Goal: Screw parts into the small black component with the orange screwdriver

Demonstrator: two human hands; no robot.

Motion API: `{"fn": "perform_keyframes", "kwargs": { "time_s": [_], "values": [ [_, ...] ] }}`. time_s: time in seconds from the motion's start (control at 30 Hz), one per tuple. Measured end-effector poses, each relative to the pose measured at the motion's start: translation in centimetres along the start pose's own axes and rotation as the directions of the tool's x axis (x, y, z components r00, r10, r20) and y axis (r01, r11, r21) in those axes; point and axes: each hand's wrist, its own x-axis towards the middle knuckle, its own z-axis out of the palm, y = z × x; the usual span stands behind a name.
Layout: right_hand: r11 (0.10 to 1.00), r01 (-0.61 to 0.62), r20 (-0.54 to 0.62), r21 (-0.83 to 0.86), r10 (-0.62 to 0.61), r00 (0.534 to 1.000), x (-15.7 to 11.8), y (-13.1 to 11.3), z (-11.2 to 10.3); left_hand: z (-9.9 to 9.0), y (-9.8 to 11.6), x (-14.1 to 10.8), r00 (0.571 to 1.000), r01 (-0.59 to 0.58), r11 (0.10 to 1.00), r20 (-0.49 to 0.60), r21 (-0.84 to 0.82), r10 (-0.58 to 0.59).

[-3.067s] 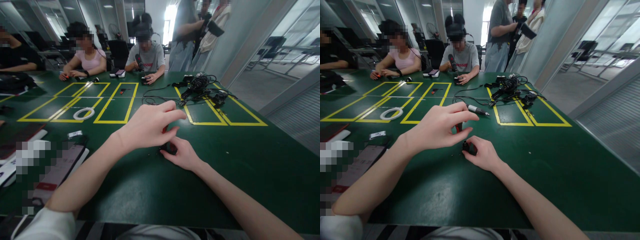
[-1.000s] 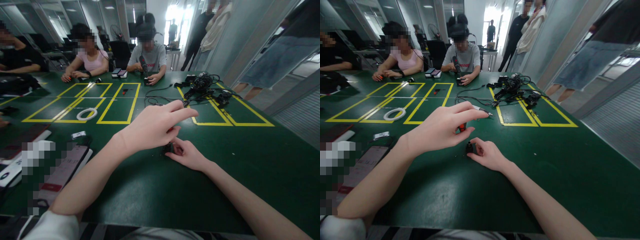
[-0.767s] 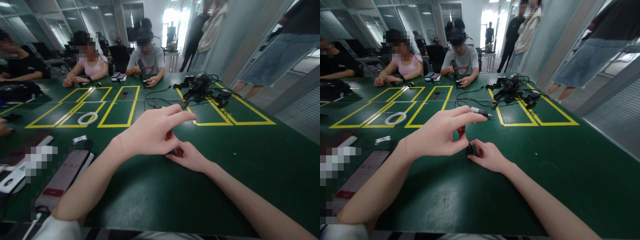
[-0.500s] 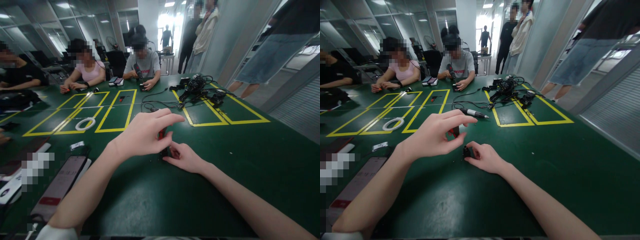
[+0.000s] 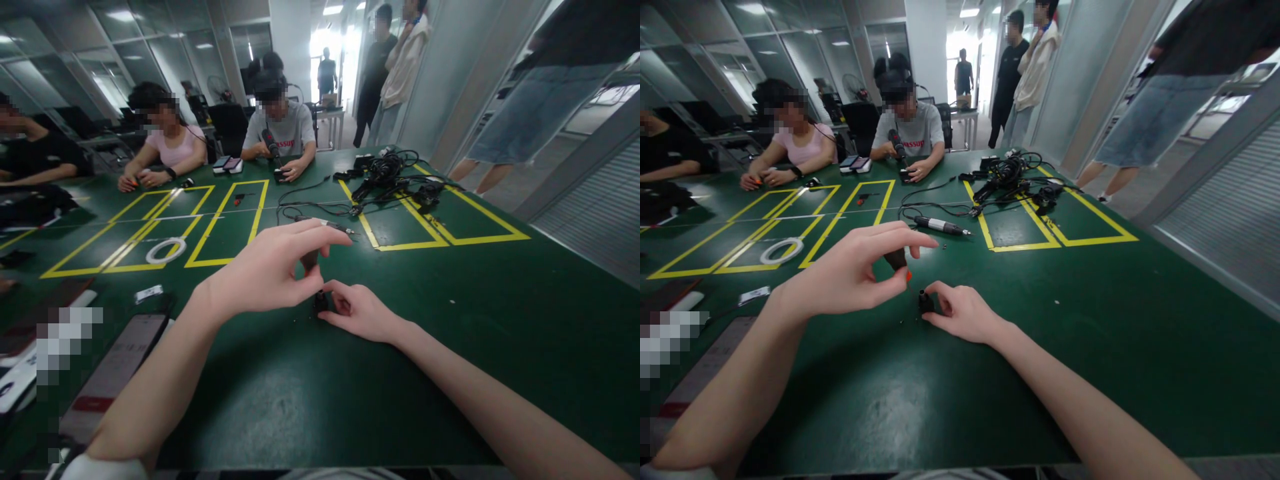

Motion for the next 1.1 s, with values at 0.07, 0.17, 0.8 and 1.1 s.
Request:
{"fn": "perform_keyframes", "kwargs": {
  "time_s": [0.07,0.17,0.8,1.1],
  "values": [
    [1.0,-0.007,0.002,0.004,0.007,1.0,0.03,-0.03,-0.01,0.0,-0.06,-0.06,1.0,0.01,1.0,-0.022,0.0,-0.01],
    [1.0,-0.014,0.002,0.015,0.014,1.0,0.04,-0.03,-0.02,0.08,-0.16,-0.09,0.999,0.022,1.0,-0.047,0.011,-0.021],
    [0.999,-0.001,0.002,0.038,0.001,1.0,-0.18,0.31,0.01,-0.51,0.39,-0.13,0.997,0.062,0.998,0.044,0.023,-0.063],
    [0.999,-0.003,-0.003,0.034,0.003,1.0,-0.23,0.31,0.06,-0.05,0.16,-0.07,0.999,0.027,0.997,0.023,0.07,-0.029]
  ]
}}
